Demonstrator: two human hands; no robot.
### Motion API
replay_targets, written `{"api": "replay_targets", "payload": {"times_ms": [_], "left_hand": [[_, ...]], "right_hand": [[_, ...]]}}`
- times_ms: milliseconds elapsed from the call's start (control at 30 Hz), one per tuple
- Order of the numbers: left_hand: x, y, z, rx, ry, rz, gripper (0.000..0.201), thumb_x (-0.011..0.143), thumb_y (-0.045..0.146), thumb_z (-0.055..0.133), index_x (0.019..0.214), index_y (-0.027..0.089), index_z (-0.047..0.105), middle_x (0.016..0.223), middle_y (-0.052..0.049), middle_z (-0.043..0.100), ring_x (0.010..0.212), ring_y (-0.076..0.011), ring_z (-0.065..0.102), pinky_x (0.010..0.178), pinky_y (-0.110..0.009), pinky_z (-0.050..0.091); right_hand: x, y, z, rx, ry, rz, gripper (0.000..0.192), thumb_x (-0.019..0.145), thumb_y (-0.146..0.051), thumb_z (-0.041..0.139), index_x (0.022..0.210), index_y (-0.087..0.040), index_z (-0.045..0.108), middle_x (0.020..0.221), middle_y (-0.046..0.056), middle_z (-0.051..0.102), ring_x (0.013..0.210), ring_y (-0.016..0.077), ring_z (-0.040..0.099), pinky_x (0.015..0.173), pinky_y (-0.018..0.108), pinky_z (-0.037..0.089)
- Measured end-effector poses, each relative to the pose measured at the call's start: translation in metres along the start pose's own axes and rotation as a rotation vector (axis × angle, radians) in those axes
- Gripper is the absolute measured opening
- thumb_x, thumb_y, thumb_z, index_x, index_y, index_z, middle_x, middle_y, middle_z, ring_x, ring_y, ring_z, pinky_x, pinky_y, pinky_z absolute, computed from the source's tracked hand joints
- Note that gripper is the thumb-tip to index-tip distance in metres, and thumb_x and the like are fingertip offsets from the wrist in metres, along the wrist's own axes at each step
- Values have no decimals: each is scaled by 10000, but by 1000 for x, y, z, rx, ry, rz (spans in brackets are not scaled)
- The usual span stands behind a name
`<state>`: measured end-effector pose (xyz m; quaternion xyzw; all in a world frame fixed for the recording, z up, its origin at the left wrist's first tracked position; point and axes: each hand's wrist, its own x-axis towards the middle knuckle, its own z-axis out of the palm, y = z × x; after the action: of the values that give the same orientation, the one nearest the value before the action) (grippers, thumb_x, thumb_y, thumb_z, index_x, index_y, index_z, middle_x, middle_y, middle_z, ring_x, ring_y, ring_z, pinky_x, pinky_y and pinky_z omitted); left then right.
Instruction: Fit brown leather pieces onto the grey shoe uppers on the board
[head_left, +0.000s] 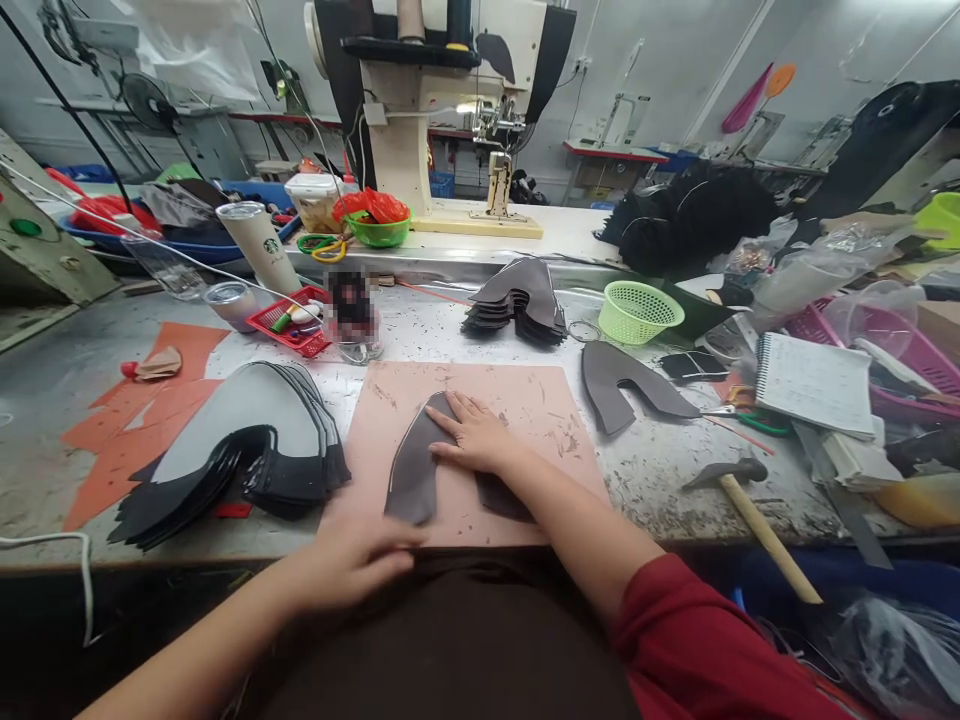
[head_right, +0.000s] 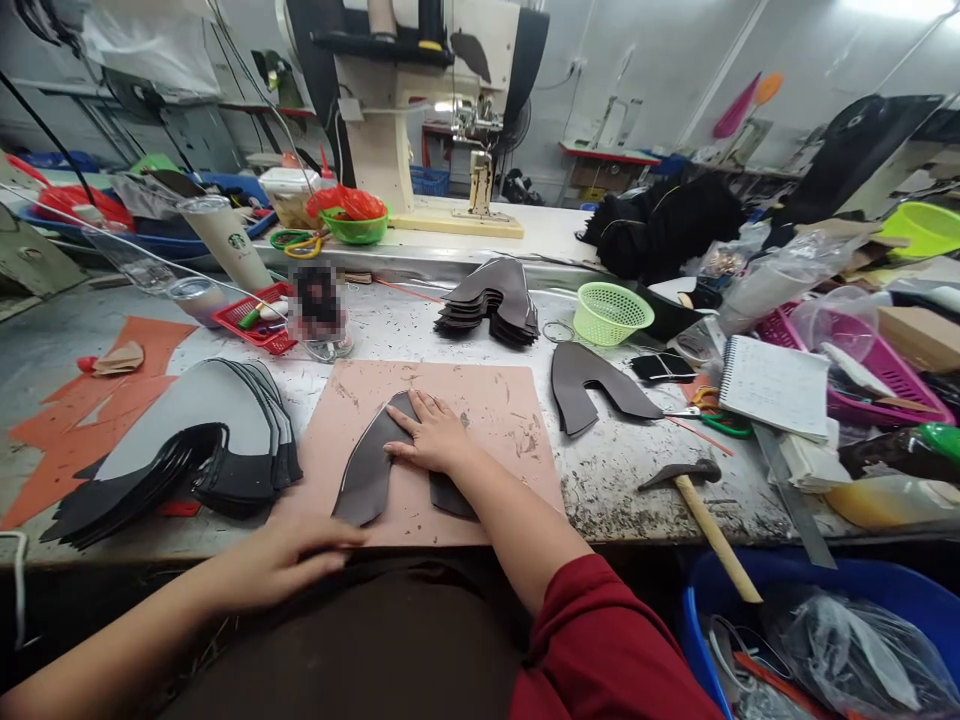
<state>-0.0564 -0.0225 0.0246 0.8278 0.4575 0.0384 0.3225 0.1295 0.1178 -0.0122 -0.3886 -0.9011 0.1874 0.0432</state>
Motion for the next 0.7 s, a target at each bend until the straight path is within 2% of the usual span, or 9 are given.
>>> {"api": "replay_targets", "payload": {"times_ms": [33,100,167,267,367,433,567,633,700], "left_hand": [[11,3,-6,6,89,-66,336,854,347,336,1109,290,548,1082,6,616,1003,-160,551,880,-268,419],[39,5,-12,119,314,-133,372,865,312,285,1139,238,526,1158,-22,569,1062,-164,508,931,-297,383],[66,3,-6,263,395,-157,414,856,287,299,1229,172,436,1283,-73,453,1191,-205,384,995,-372,314],[89,-5,14,393,343,-188,566,812,411,390,1290,111,339,1364,-132,310,1264,-286,237,1022,-464,243],[91,-8,28,414,303,-191,672,768,510,430,1312,137,298,1395,-139,226,1282,-313,158,1033,-492,191],[87,-6,26,378,272,-202,682,765,503,440,1321,144,276,1401,-142,202,1288,-308,130,1035,-494,176],[71,-8,-8,194,181,-176,683,749,486,484,1323,187,266,1411,-124,192,1292,-256,160,1017,-418,264],[56,-21,-36,158,301,-201,579,788,455,436,1301,222,305,1414,-82,211,1287,-201,198,1015,-362,281],[33,-45,-66,224,494,-337,505,801,432,401,1253,208,376,1382,-75,300,1267,-191,255,1022,-363,269]], "right_hand": [[-2,-2,-2,1,11,-5,586,813,-558,328,1327,-279,292,1437,62,155,1304,253,114,1038,452,113],[-11,-9,-4,-11,89,-4,518,855,-436,324,1333,-240,287,1429,65,178,1305,234,123,1040,455,123],[-25,-14,2,-28,194,23,495,859,-300,332,1337,-183,282,1414,82,219,1299,215,159,1041,438,160],[-46,-17,20,-27,239,72,480,835,-186,325,1309,-109,338,1374,119,306,1270,210,251,1031,405,234],[-58,-18,33,-39,239,103,460,842,-176,303,1290,-99,373,1359,115,340,1259,204,276,1040,386,227],[-60,-19,35,-40,223,144,459,850,-223,318,1296,-128,371,1371,109,319,1268,219,256,1040,408,211],[-58,-24,27,2,185,263,619,745,-513,486,1296,-256,370,1414,115,216,1282,351,137,982,550,192],[-58,-25,21,38,151,270,721,656,-608,532,1289,-304,369,1418,121,202,1273,398,101,953,597,172],[-57,-22,12,89,118,264,707,641,-616,543,1269,-325,397,1402,121,247,1267,406,123,948,598,175]]}}
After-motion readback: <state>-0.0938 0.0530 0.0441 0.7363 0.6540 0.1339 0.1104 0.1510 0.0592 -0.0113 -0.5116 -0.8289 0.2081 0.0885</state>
